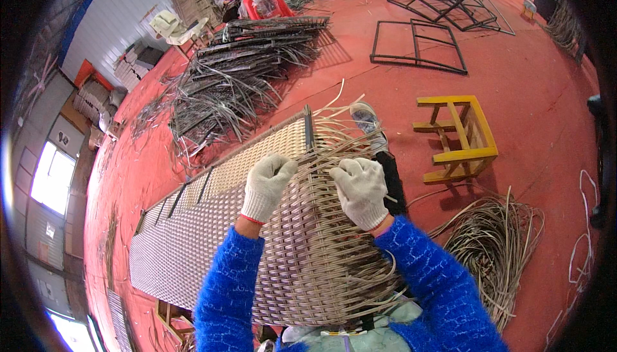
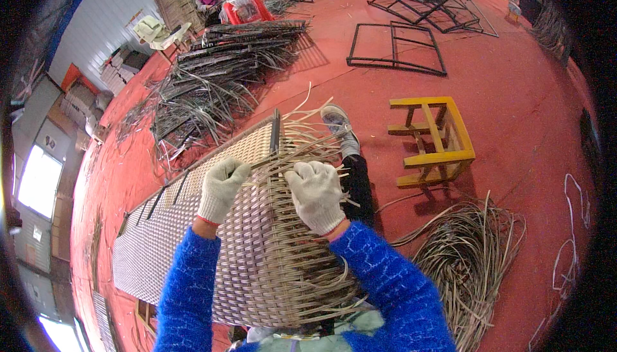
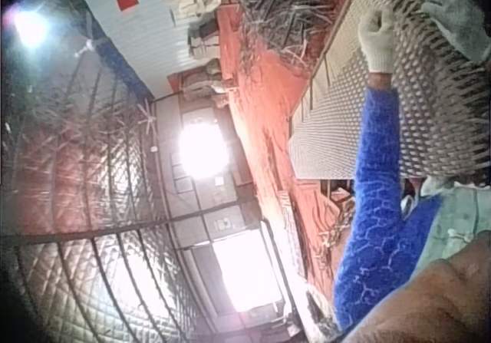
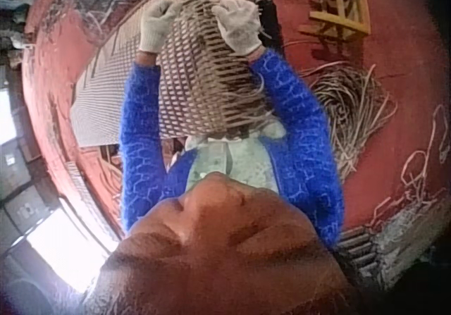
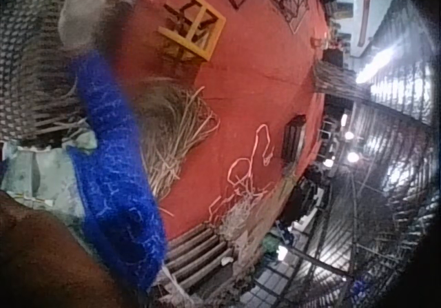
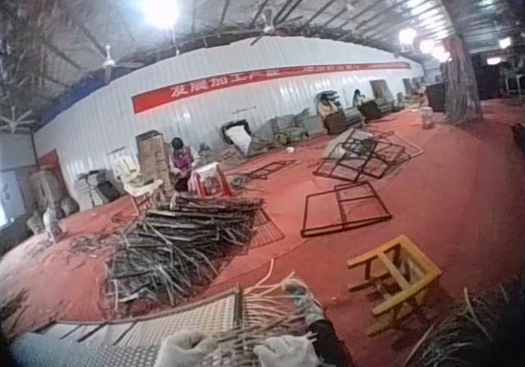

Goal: The person weaves thin bamboo strips into a large mat by hand, interlacing them through a pre-existing grid. They periodically lift and reposition the mat to continue weaving along the edge, then set it aside and adjust their clothing.

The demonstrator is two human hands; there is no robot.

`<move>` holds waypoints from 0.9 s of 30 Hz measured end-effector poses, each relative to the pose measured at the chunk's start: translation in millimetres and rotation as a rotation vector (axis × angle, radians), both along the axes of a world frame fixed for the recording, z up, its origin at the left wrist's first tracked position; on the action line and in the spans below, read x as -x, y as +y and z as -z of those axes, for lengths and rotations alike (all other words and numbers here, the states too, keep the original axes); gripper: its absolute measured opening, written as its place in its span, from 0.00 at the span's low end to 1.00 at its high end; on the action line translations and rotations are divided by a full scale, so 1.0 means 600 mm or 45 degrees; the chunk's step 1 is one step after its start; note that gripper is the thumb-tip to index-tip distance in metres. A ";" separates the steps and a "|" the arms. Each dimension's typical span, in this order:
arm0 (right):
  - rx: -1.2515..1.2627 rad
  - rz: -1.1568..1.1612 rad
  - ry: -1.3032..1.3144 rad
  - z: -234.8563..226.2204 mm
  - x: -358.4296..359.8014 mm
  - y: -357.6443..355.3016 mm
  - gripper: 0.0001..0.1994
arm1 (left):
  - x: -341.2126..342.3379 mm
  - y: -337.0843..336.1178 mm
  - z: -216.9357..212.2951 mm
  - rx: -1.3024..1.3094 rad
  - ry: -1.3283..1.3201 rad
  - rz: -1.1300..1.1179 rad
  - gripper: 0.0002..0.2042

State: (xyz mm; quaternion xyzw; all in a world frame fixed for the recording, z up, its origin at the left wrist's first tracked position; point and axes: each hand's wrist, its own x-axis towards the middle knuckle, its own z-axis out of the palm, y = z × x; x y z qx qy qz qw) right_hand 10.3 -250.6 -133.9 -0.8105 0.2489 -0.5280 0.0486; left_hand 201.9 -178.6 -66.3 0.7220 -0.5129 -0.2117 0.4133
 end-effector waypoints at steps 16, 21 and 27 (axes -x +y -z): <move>-1.223 -0.151 0.642 0.069 -0.047 -0.041 0.18 | 0.039 -0.029 0.015 -0.401 -0.835 -0.027 0.11; -1.224 -0.513 0.680 0.089 -0.057 -0.072 0.16 | 0.050 -0.054 0.020 -0.612 -0.988 0.010 0.13; -0.725 -0.667 0.868 0.144 -0.041 -0.099 0.15 | 0.058 -0.081 0.036 -0.680 -1.300 0.239 0.12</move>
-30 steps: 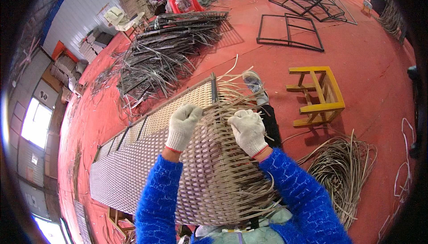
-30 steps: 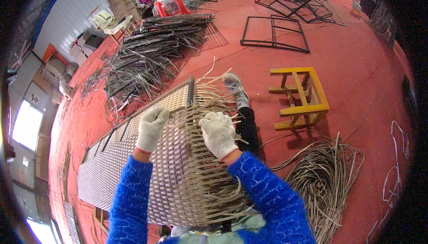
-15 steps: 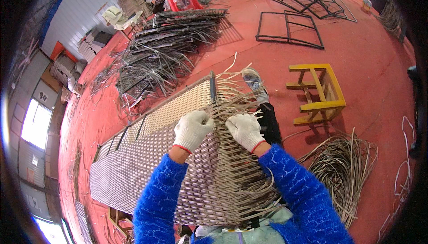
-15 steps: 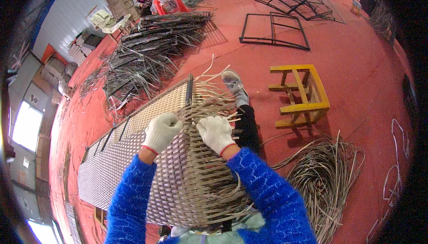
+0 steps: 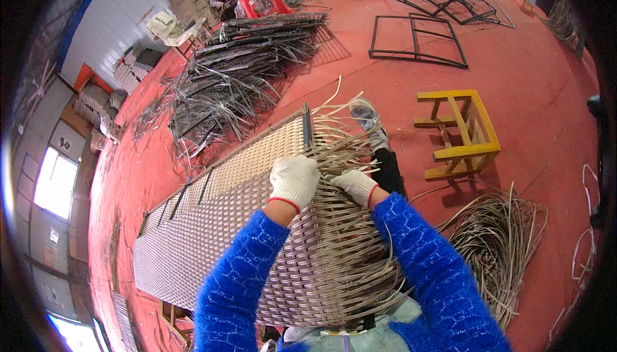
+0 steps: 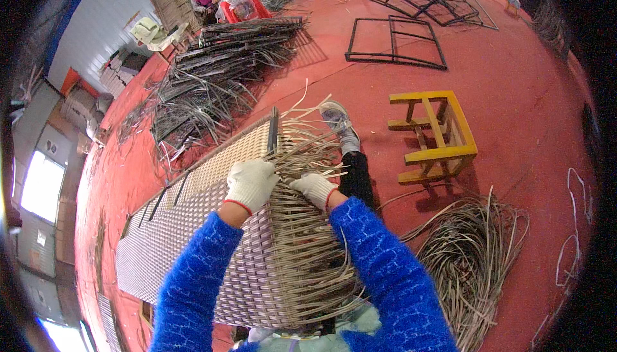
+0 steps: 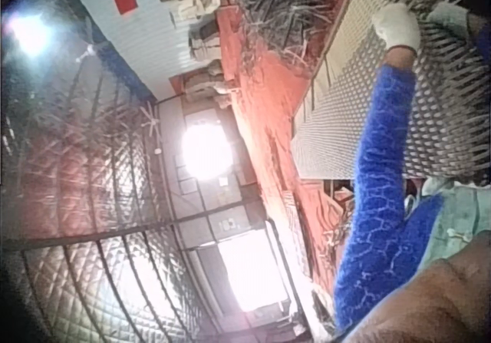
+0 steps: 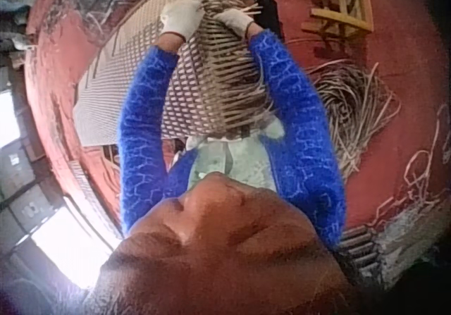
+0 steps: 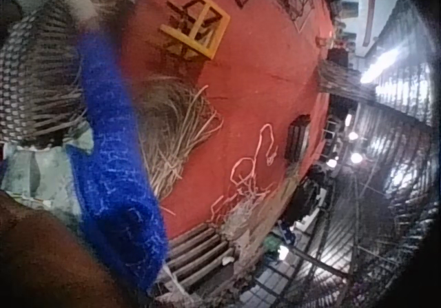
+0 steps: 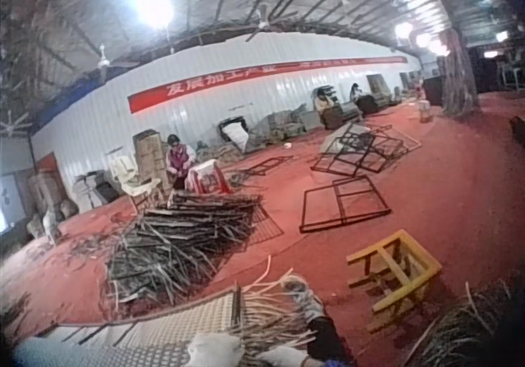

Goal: The person weaves thin bamboo strips into a large mat by hand, interlacing them through a pre-existing grid. They periodically lift and reposition the mat to continue weaving along the edge, then set it aside and adjust their clothing.

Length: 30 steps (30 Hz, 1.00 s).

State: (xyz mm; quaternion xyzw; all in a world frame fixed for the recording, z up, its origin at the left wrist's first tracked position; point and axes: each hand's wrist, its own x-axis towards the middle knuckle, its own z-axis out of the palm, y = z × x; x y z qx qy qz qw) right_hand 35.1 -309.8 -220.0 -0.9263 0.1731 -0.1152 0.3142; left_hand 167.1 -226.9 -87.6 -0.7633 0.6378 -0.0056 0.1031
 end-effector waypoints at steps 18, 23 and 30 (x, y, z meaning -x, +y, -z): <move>0.373 1.273 -0.994 -0.123 0.153 -0.001 0.05 | -0.046 0.011 0.006 0.773 1.846 0.000 0.11; 0.103 0.551 -0.810 -0.138 0.056 0.047 0.05 | -0.066 0.042 -0.039 0.862 1.638 0.066 0.17; 0.016 0.586 -0.351 -0.088 0.003 0.053 0.10 | -0.056 0.057 -0.041 0.659 0.906 -0.134 0.10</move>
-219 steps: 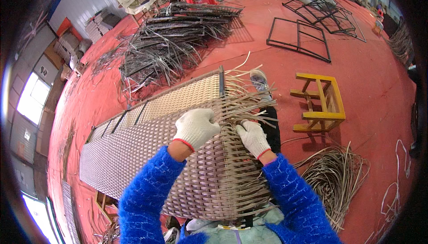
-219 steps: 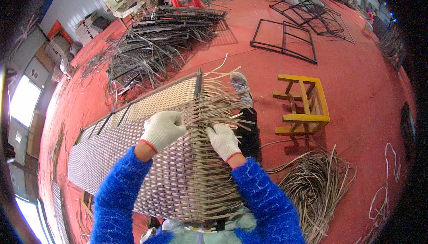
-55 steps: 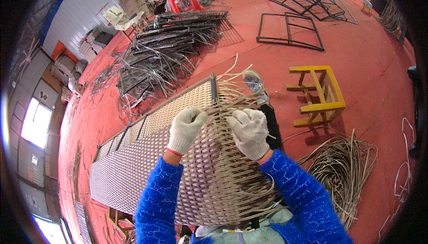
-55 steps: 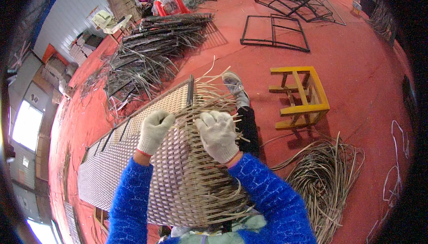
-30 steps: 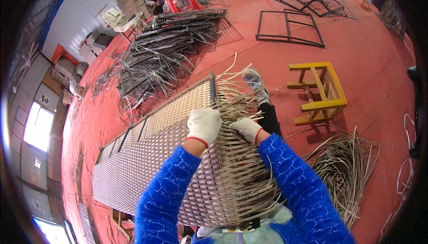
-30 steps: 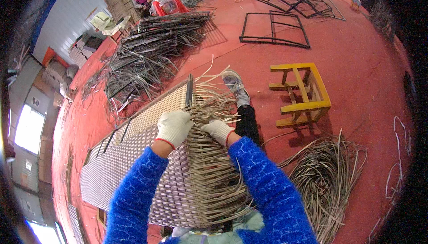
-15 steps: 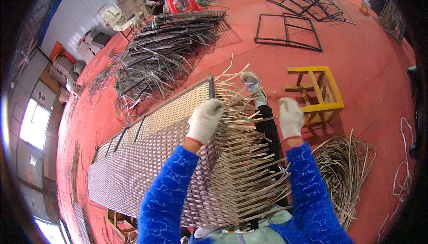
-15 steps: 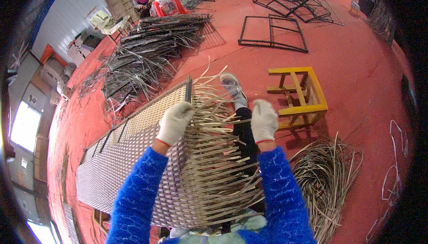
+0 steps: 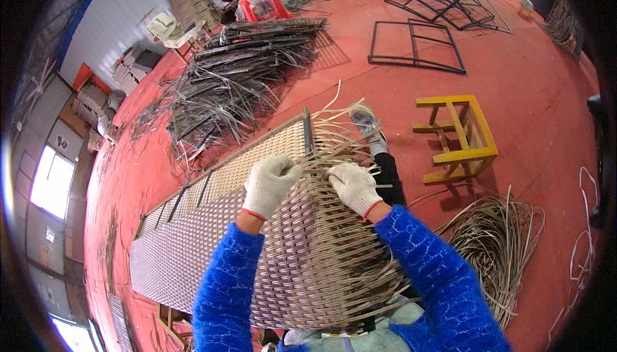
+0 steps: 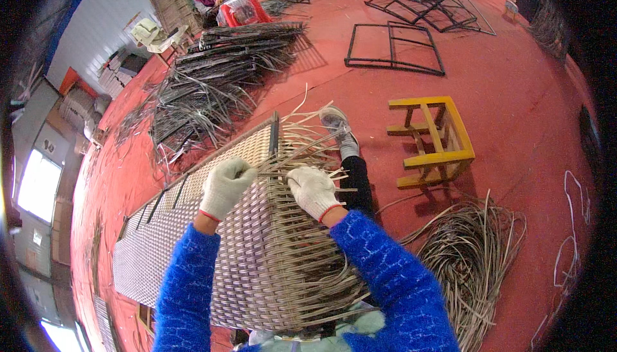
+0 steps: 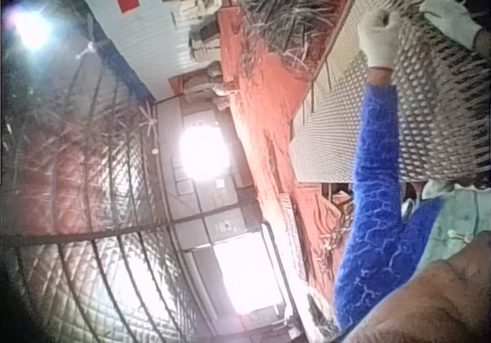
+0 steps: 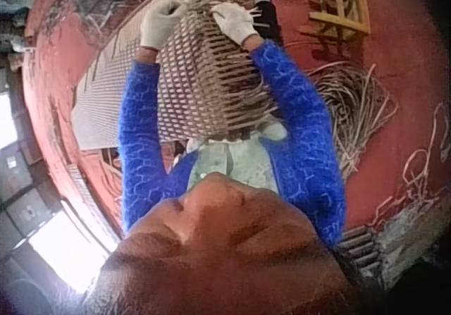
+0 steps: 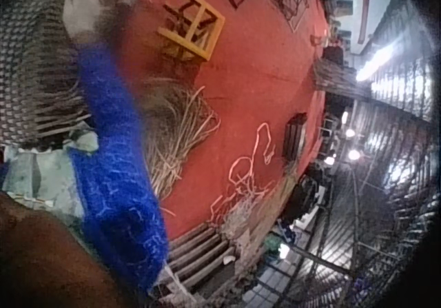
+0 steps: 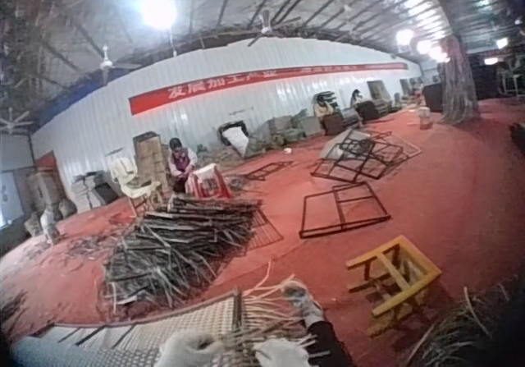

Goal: The person weaves thin bamboo strips into a large mat by hand, interlacing them through a pre-existing grid. They periodically lift and reposition the mat to continue weaving along the edge, then set it aside and adjust their clothing.

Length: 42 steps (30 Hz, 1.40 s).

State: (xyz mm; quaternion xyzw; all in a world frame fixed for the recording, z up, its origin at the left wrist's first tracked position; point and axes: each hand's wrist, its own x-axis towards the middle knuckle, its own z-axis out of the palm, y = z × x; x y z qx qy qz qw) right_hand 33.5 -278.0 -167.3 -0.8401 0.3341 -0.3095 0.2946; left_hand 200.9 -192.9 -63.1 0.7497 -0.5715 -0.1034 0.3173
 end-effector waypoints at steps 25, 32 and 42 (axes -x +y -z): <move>-1.525 0.142 -0.645 0.140 0.092 -0.097 0.07 | 0.060 -0.076 0.057 0.076 -0.529 0.165 0.06; -1.379 -0.335 -0.872 0.027 0.075 -0.066 0.09 | 0.059 -0.070 0.046 0.103 -0.114 0.285 0.07; -0.478 -0.282 0.187 0.023 0.001 -0.052 0.24 | 0.023 -0.031 0.000 -0.384 -0.055 -0.062 0.10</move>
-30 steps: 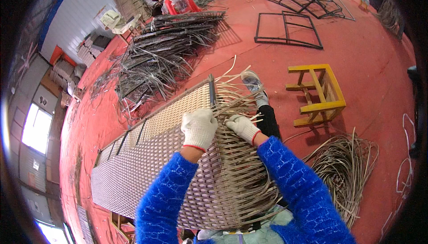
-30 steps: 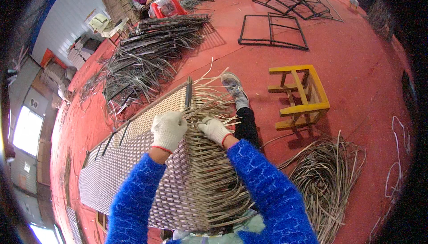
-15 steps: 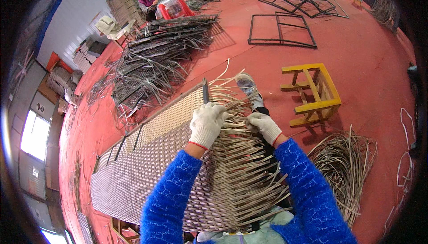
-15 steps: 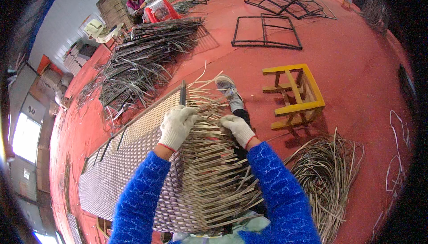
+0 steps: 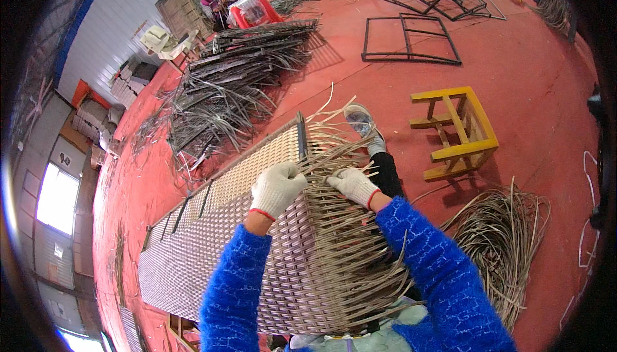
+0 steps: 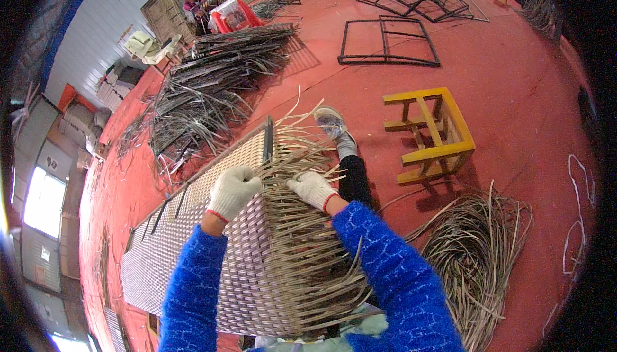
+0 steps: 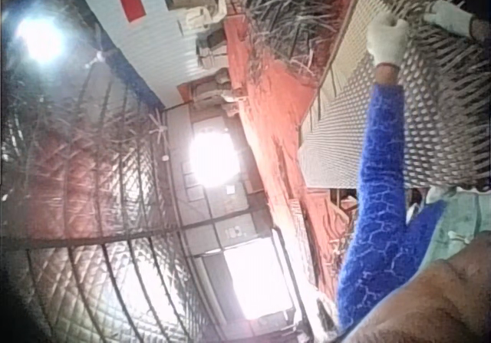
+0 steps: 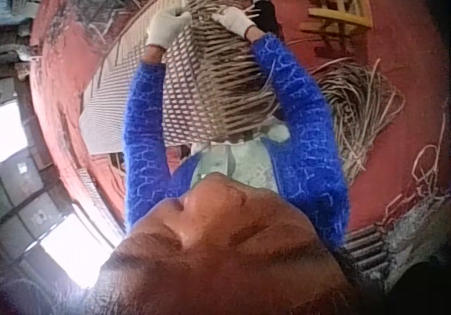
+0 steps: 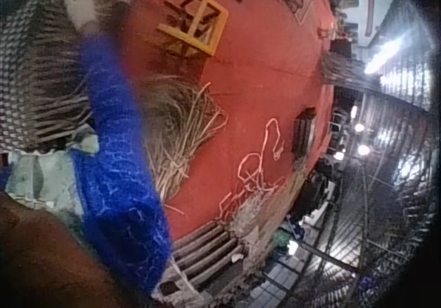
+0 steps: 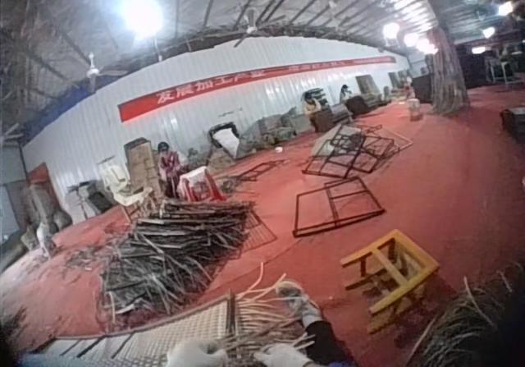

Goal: The person weaves thin bamboo strips into a large mat by hand, interlacing them through a pre-existing grid. They periodically lift and reposition the mat to continue weaving along the edge, then set it aside and adjust their clothing.

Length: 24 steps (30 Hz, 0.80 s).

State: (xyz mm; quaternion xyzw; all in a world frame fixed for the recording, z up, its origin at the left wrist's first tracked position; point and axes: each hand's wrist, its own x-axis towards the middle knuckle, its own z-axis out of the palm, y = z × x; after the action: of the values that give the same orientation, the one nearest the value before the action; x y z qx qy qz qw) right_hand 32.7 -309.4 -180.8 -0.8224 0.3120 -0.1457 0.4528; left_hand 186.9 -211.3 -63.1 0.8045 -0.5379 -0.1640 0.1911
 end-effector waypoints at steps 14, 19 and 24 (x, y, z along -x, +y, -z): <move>-0.022 -0.058 -0.112 0.053 -0.023 -0.015 0.18 | 0.027 -0.016 -0.014 -0.069 -0.307 -0.111 0.12; -0.353 -0.011 -0.069 0.030 -0.013 -0.006 0.25 | 0.041 -0.022 -0.007 -0.109 -0.500 -0.068 0.12; -0.289 -0.144 -0.367 0.060 -0.029 -0.016 0.22 | 0.041 -0.026 0.003 -0.207 -0.485 -0.010 0.13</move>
State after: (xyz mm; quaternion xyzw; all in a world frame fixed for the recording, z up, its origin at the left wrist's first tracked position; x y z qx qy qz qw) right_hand 50.0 -319.1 -216.6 -0.7528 0.2116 -0.2003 0.5903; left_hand 162.5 -226.9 -64.8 0.8360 -0.5460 -0.0511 0.0211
